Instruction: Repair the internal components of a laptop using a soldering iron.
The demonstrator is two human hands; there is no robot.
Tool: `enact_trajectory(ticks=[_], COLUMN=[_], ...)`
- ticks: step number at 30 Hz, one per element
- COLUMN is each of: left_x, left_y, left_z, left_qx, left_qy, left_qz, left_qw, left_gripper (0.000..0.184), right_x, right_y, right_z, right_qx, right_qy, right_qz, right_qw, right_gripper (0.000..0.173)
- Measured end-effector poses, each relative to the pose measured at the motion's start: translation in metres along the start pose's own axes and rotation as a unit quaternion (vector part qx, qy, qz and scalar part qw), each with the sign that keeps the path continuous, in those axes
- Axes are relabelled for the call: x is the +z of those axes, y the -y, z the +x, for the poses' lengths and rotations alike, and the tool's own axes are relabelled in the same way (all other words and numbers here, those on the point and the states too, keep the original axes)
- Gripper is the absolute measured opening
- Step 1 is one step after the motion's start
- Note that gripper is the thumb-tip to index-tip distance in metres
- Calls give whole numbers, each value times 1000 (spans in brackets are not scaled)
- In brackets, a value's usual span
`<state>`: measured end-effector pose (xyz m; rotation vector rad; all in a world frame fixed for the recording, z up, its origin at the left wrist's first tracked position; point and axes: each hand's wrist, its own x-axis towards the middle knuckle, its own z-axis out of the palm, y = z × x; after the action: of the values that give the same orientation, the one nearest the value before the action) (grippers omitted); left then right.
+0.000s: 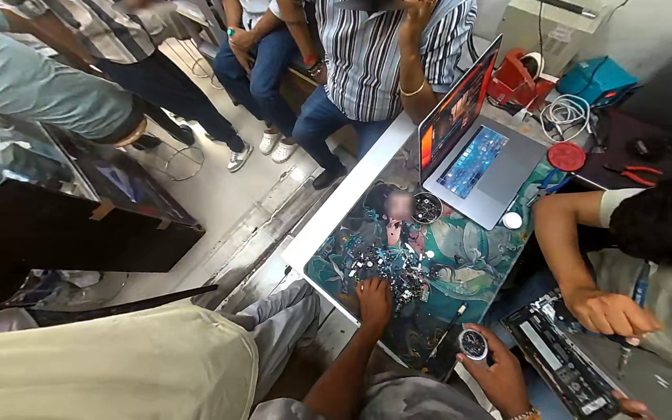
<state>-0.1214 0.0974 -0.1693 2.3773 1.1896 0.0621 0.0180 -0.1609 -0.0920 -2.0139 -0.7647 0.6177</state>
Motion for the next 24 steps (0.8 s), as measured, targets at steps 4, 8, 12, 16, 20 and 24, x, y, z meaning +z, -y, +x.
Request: enact_trajectory(ticks=[4,8,12,16,20,24], left_x=[-11,-15,-19,-26,-44,-55], left_y=[-6,0,-5,-13,-4,14], left_z=[29,43,54,63,65,60], left_qx=[57,116,128,123,48,-60], left_qy=[38,79,109,156,160,125], left_qz=[24,65,91,104,-94,-340], left_qw=[997,988,982,975,981,930], left_gripper=[23,20,19,25,25,18], right_x=[15,23,30,33,30,24], right_y=[12,20,21,27,29,27], right_z=[-2,-6,-11,-15,-17,-20], right_qx=[-3,6,10,13,6,8], right_qy=[-21,-47,-61,-50,-51,-61], right_qz=[-12,-10,-10,-12,-10,-10], right_qw=[1000,999,998,999,999,998], right_gripper=[62,62,61,60,60,60])
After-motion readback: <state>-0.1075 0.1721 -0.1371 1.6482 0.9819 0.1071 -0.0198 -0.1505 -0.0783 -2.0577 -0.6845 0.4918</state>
